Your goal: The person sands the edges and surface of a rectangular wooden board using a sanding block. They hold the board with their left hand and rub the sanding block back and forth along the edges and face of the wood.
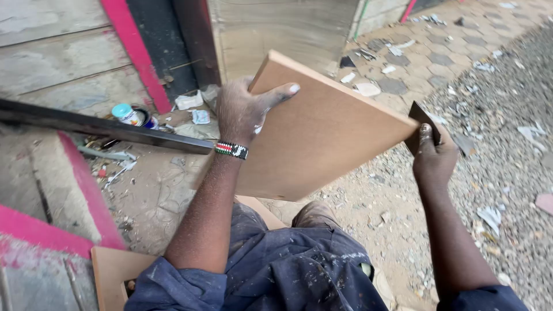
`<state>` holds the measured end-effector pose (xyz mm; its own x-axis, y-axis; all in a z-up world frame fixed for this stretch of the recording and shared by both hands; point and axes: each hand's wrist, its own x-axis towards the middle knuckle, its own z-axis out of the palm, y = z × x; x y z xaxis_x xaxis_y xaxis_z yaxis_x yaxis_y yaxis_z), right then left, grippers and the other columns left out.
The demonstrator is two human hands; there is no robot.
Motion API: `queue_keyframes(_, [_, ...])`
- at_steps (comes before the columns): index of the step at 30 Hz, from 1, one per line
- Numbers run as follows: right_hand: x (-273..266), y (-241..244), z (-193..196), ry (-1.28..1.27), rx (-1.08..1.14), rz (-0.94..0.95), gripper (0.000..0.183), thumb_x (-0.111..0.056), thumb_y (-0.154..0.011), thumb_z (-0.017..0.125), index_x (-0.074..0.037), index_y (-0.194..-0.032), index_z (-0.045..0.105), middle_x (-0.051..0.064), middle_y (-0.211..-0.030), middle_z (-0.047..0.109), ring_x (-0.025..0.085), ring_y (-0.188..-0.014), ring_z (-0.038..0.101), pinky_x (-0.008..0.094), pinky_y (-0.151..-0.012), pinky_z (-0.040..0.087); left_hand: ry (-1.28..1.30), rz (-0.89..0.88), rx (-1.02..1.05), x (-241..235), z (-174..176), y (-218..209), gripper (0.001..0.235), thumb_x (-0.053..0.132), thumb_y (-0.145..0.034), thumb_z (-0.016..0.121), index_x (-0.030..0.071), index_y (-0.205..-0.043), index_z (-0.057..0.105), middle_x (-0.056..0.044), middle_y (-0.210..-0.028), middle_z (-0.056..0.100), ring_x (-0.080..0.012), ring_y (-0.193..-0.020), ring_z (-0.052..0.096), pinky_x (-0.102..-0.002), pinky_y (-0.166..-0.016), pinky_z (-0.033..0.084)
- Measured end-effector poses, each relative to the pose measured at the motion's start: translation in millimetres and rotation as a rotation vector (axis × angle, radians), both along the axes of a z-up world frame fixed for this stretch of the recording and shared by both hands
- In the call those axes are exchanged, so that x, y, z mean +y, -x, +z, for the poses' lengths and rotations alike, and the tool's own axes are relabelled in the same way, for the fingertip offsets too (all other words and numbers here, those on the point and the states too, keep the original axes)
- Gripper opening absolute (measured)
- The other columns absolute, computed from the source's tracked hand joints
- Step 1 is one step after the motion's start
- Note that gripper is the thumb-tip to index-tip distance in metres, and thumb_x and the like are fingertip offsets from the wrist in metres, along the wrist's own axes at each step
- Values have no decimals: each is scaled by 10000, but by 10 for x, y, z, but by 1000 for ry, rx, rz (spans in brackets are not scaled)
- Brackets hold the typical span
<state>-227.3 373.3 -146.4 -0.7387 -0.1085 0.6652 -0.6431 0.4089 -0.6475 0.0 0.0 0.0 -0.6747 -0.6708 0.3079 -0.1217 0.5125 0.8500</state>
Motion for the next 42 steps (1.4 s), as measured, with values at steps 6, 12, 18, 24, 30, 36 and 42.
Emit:
queue_keyframes(6, [-36, -624, -191, 131, -222, 217, 279, -175, -1303, 662, -96, -1509, 834, 153, -1313, 833, 265, -1269, 731, 527, -1198, 584, 409, -238, -342, 674, 336, 131, 704, 784, -803, 969, 141, -1087, 930, -183, -981, 894, -479, -1127, 863, -588, -911, 664])
queue_keyframes(12, [-347, -1366, -641, 560, -690, 444, 327, -225, -1230, 692, -56, -1465, 842, 152, -1267, 874, 249, -1243, 803, 568, -1216, 629, 491, -439, -606, 1083, -197, 377, 742, 791, -829, 891, 136, -1173, 933, -181, -1086, 910, -459, -1219, 854, -618, -981, 647])
queue_keyframes(18, [-343, -1584, -1063, 226, -457, 268, 612, -321, -1272, 513, 10, -1786, 544, 335, -1823, 527, 513, -1734, 386, 700, -1455, 172, 543, -516, -682, 1148, -437, 1015, 757, 848, -836, 873, 157, -1140, 933, -194, -1095, 913, -468, -1226, 857, -619, -1003, 640])
queue_keyframes(24, [-438, -1314, -564, 383, -798, 327, 861, -576, -1246, 75, -91, -1742, 585, 342, -1801, 540, 557, -1635, 559, 627, -1392, 446, 513, -661, -672, 956, -581, 1439, 974, 956, -1030, 536, 67, -1072, 933, -233, -1051, 912, -474, -1218, 864, -620, -1083, 610])
queue_keyframes(30, [-540, -365, -1923, 174, -525, 198, 548, -613, -1265, 456, -188, -1610, 462, 211, -1463, 562, 448, -1409, 545, 600, -1290, 393, 349, -670, -765, 515, -1075, 2027, 1137, 963, -1103, 165, 110, -1309, 887, -242, -1269, 874, -502, -1446, 740, -754, -1221, 488])
queue_keyframes(36, [-669, -787, -2341, -37, -638, -83, 381, -323, -1307, 358, -193, -1626, 523, 266, -1485, 608, 601, -1468, 548, 713, -1343, 347, 715, -751, -683, 337, -1604, 2173, 458, 443, -1157, 493, 146, -1153, 842, -195, -1226, 866, -475, -1309, 813, -711, -1102, 646])
queue_keyframes(42, [-1517, -189, 126, 176, -371, -85, 671, -675, -1185, 297, -120, -1398, 608, 105, -1318, 629, 289, -1278, 604, 482, -1106, 499, 770, -800, -588, 330, -1508, 2098, 351, 126, -1022, 580, 211, -1318, 749, -264, -1108, 804, -589, -1015, 812, -740, -695, 628])
